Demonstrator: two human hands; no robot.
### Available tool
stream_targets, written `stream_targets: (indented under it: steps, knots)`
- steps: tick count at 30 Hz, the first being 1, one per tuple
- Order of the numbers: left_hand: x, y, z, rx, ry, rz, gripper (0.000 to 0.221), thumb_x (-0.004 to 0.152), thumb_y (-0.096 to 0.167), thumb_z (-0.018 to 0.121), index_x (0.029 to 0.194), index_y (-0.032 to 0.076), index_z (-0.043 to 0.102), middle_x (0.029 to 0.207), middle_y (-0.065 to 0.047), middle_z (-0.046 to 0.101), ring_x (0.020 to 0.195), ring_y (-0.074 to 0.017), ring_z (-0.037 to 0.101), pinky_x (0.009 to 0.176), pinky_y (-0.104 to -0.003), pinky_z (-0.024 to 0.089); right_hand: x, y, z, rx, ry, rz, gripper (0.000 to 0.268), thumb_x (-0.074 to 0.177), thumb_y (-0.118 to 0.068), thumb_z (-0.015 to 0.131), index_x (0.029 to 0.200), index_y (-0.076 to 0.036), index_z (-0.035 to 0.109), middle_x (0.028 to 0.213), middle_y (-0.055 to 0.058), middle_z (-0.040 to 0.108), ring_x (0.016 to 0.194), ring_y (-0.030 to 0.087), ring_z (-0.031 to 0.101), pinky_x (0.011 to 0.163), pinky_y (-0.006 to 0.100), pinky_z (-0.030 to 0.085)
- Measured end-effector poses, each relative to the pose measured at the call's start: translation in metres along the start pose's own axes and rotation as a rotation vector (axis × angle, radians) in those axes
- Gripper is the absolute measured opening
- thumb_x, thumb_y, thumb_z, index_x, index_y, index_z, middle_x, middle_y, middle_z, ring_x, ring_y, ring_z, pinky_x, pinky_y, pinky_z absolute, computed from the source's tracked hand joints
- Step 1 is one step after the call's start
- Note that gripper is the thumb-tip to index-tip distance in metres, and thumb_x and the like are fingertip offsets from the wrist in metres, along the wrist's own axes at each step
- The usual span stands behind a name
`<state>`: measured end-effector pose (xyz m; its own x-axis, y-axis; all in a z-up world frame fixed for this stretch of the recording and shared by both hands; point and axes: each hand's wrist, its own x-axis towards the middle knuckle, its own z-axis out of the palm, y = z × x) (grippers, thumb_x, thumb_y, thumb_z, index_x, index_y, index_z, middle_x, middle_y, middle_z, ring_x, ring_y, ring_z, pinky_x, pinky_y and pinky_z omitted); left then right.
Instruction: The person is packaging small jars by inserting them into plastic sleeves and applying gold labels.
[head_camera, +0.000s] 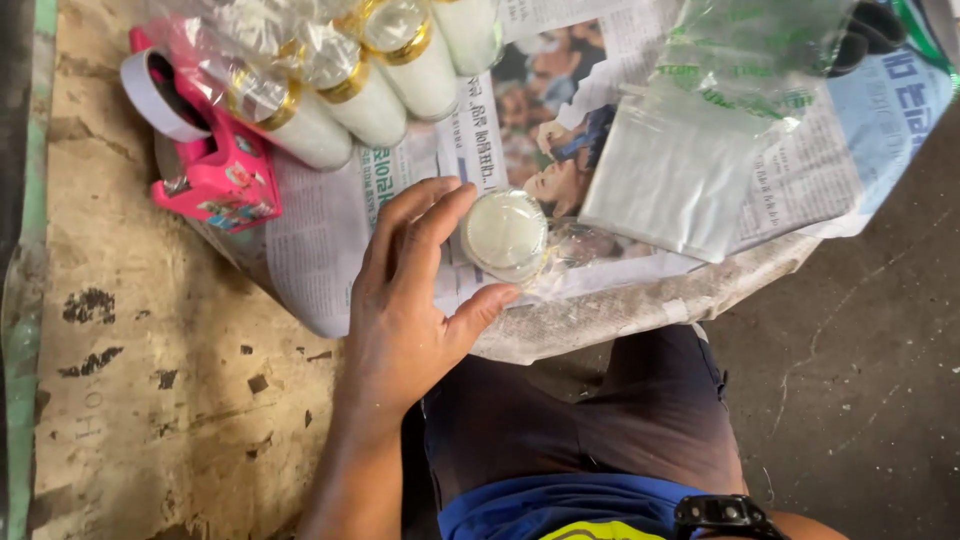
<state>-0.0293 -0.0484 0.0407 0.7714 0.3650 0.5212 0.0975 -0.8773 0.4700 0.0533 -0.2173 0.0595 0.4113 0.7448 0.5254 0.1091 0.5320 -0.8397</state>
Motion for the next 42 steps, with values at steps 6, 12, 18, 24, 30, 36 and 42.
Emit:
stream_targets:
  steps: [6, 12, 18, 24, 30, 36, 42]
  knots:
    - [0.000, 0.011, 0.007, -0.115, 0.136, -0.013, 0.031, 0.084, 0.030, 0.049, 0.093, 0.001, 0.051, 0.100, -0.013, 0.044, 0.095, -0.0245, 0.051, 0.083, -0.034, 0.047, -0.002, -0.004, -0.010, 0.127, -0.069, 0.016, 0.021, 0.091, -0.023, 0.045, 0.077, -0.008, 0.044, 0.066, 0.006, 0.046, 0.056, 0.020, 0.049, 0.050, 0.031, 0.046]
    - [-0.001, 0.011, 0.011, -0.130, 0.141, -0.066, 0.011, 0.085, 0.016, 0.054, 0.087, 0.006, 0.050, 0.101, -0.010, 0.045, 0.086, -0.0200, 0.054, 0.064, -0.028, 0.044, -0.003, -0.001, -0.016, 0.259, -0.138, 0.025, 0.025, 0.093, -0.023, 0.046, 0.075, -0.007, 0.043, 0.062, 0.006, 0.043, 0.052, 0.021, 0.045, 0.045, 0.032, 0.044]
    - [0.002, 0.014, 0.005, -0.150, 0.102, -0.054, 0.015, 0.083, 0.011, 0.059, 0.093, 0.006, 0.049, 0.102, -0.007, 0.044, 0.091, -0.0224, 0.055, 0.073, -0.030, 0.048, 0.018, 0.027, -0.023, -0.418, 0.162, -0.086, 0.011, 0.087, -0.014, 0.039, 0.090, -0.005, 0.045, 0.084, 0.012, 0.057, 0.077, 0.018, 0.057, 0.073, 0.026, 0.046]
    - [0.006, 0.014, 0.003, -0.146, 0.112, -0.045, 0.008, 0.086, 0.014, 0.050, 0.082, 0.008, 0.052, 0.092, -0.005, 0.046, 0.085, -0.0180, 0.053, 0.070, -0.029, 0.043, 0.062, 0.051, -0.030, -0.382, -0.140, 0.178, 0.040, 0.087, -0.017, 0.040, 0.122, 0.002, 0.034, 0.122, 0.017, 0.045, 0.113, 0.025, 0.048, 0.095, 0.033, 0.041]
    - [0.008, 0.008, 0.010, -0.163, 0.110, -0.079, 0.007, 0.082, 0.009, 0.056, 0.080, 0.008, 0.050, 0.088, -0.003, 0.042, 0.071, -0.0147, 0.048, 0.061, -0.026, 0.041, 0.066, 0.066, -0.031, -0.563, -0.098, 0.190, 0.023, 0.087, -0.014, 0.048, 0.106, -0.002, 0.053, 0.098, 0.006, 0.055, 0.084, 0.013, 0.054, 0.069, 0.023, 0.043]
    - [0.014, 0.003, 0.010, -0.200, 0.065, -0.094, 0.015, 0.081, 0.009, 0.056, 0.073, 0.007, 0.043, 0.083, -0.005, 0.038, 0.079, -0.0177, 0.048, 0.065, -0.029, 0.041, 0.073, 0.063, -0.025, -0.711, -0.126, 0.057, 0.006, 0.085, 0.004, 0.056, 0.086, -0.001, 0.055, 0.090, 0.010, 0.057, 0.079, 0.016, 0.057, 0.055, 0.021, 0.043]
    - [0.018, 0.000, 0.012, -0.233, 0.035, -0.135, 0.016, 0.073, 0.002, 0.058, 0.071, 0.007, 0.042, 0.081, -0.003, 0.038, 0.070, -0.0151, 0.047, 0.058, -0.026, 0.042, 0.067, 0.058, -0.026, -0.816, -0.209, -0.082, 0.008, 0.086, 0.006, 0.051, 0.090, 0.005, 0.058, 0.098, 0.019, 0.055, 0.081, 0.023, 0.057, 0.060, 0.026, 0.046]
